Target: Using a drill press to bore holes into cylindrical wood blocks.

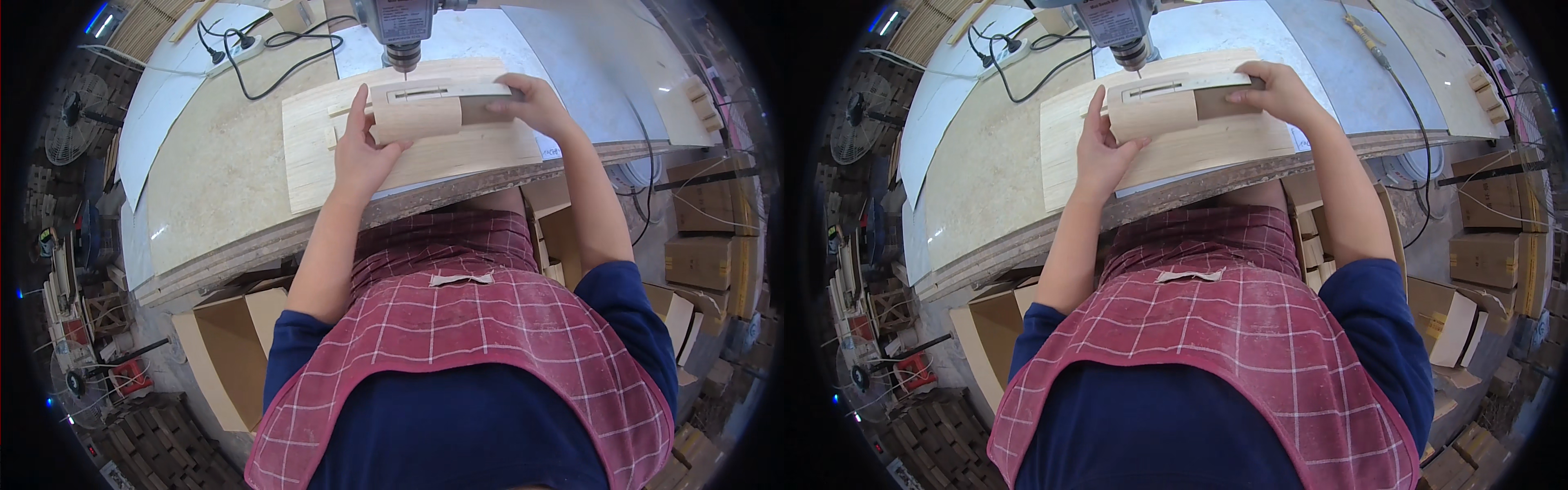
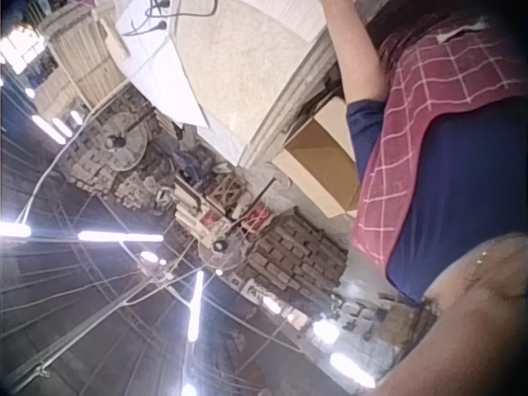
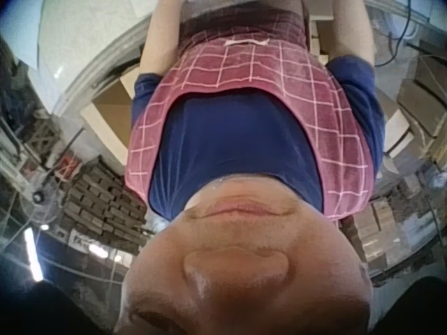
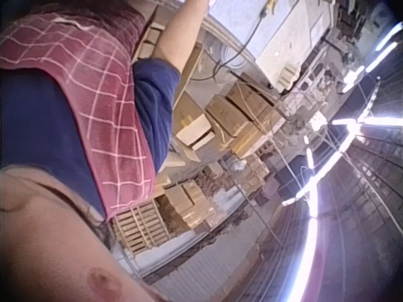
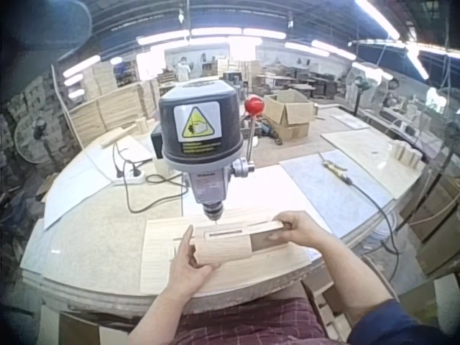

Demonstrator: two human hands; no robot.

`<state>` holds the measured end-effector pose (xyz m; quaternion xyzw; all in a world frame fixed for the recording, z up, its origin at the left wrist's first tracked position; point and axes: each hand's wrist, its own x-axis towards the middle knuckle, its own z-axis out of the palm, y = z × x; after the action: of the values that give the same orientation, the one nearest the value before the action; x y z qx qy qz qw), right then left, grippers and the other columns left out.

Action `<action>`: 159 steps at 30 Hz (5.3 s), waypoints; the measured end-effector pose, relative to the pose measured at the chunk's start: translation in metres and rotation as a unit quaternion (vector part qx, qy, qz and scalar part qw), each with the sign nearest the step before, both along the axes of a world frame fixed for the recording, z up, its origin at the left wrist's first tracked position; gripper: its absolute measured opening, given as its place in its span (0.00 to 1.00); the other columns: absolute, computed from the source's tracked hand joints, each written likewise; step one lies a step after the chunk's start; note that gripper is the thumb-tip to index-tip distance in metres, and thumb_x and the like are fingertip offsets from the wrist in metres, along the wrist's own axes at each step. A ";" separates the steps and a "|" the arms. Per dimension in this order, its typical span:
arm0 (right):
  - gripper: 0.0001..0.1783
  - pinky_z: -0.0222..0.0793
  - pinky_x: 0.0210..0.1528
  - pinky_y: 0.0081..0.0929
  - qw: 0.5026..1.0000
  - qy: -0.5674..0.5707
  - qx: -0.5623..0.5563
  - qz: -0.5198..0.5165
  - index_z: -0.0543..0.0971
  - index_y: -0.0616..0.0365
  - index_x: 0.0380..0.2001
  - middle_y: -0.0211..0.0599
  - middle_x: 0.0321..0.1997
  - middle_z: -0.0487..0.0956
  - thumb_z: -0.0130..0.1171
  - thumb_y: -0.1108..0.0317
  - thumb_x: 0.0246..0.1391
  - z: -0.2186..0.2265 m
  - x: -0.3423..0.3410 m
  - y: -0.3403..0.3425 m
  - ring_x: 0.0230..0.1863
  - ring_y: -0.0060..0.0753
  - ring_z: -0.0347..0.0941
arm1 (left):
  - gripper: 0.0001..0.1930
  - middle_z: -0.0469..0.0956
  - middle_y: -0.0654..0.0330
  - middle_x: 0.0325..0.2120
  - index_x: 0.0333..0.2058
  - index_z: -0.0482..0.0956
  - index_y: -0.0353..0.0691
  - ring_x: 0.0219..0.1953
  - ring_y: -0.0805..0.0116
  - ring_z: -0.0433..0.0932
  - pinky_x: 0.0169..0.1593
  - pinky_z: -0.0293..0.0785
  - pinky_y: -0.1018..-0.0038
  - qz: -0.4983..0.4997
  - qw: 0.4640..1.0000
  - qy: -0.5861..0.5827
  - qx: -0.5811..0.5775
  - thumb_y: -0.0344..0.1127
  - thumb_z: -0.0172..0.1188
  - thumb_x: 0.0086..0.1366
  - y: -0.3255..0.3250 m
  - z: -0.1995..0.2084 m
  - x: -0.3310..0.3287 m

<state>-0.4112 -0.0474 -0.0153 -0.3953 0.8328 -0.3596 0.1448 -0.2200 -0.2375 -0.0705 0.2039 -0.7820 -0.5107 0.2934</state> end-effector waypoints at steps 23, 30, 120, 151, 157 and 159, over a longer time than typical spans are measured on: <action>0.09 0.59 0.31 0.11 0.958 -0.224 -0.169 0.051 0.74 0.59 0.29 0.21 0.26 0.71 0.61 0.78 0.41 -0.001 0.094 0.074 0.29 0.11 0.64 | 0.24 0.76 0.60 0.27 0.44 0.70 0.29 0.20 0.84 0.70 0.17 0.60 0.88 0.092 0.941 -0.064 0.319 0.37 0.63 0.51 0.015 0.044 0.127; 0.09 0.59 0.32 0.11 0.950 -0.246 -0.187 0.043 0.74 0.59 0.29 0.21 0.26 0.71 0.61 0.78 0.40 -0.004 0.087 0.078 0.30 0.12 0.64 | 0.23 0.74 0.67 0.21 0.41 0.73 0.30 0.15 0.87 0.64 0.15 0.55 0.89 0.061 0.937 -0.080 0.336 0.44 0.61 0.53 0.019 0.051 0.124; 0.07 0.63 0.23 0.24 0.872 0.379 -0.300 -0.078 0.74 0.57 0.28 0.34 0.22 0.72 0.51 0.65 0.50 0.044 0.072 -0.038 0.21 0.31 0.68 | 0.44 0.66 0.50 0.42 0.59 0.39 0.41 0.32 0.68 0.74 0.28 0.76 0.78 0.016 0.980 0.118 0.161 0.19 0.58 0.49 0.016 -0.002 -0.008; 0.22 0.63 0.32 0.39 0.942 0.329 -0.056 -0.018 0.74 0.65 0.19 0.52 0.22 0.74 0.39 0.57 0.48 0.199 0.018 -0.074 0.26 0.48 0.71 | 0.43 0.57 0.46 0.49 0.59 0.33 0.40 0.33 0.67 0.73 0.28 0.75 0.78 -0.049 0.981 0.092 0.164 0.23 0.54 0.53 0.033 -0.005 -0.027; 0.20 0.62 0.29 0.37 0.895 0.403 -0.193 0.009 0.73 0.66 0.19 0.52 0.20 0.72 0.41 0.59 0.49 0.176 0.040 -0.053 0.24 0.47 0.70 | 0.42 0.58 0.45 0.48 0.59 0.34 0.39 0.32 0.67 0.73 0.26 0.75 0.79 -0.045 0.984 0.073 0.156 0.23 0.54 0.53 0.036 0.002 -0.031; 0.17 0.61 0.25 0.33 0.894 0.386 -0.223 -0.035 0.71 0.67 0.18 0.51 0.17 0.70 0.45 0.63 0.49 0.165 0.056 -0.041 0.21 0.44 0.69 | 0.42 0.58 0.45 0.48 0.59 0.34 0.39 0.31 0.67 0.73 0.26 0.74 0.79 -0.050 0.984 0.083 0.149 0.23 0.54 0.53 0.038 0.000 -0.036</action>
<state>-0.3554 -0.0886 0.1500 -0.4953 0.7345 -0.3598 -0.2927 -0.2557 -0.1995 -0.0704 0.1627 -0.6796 -0.6504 0.2977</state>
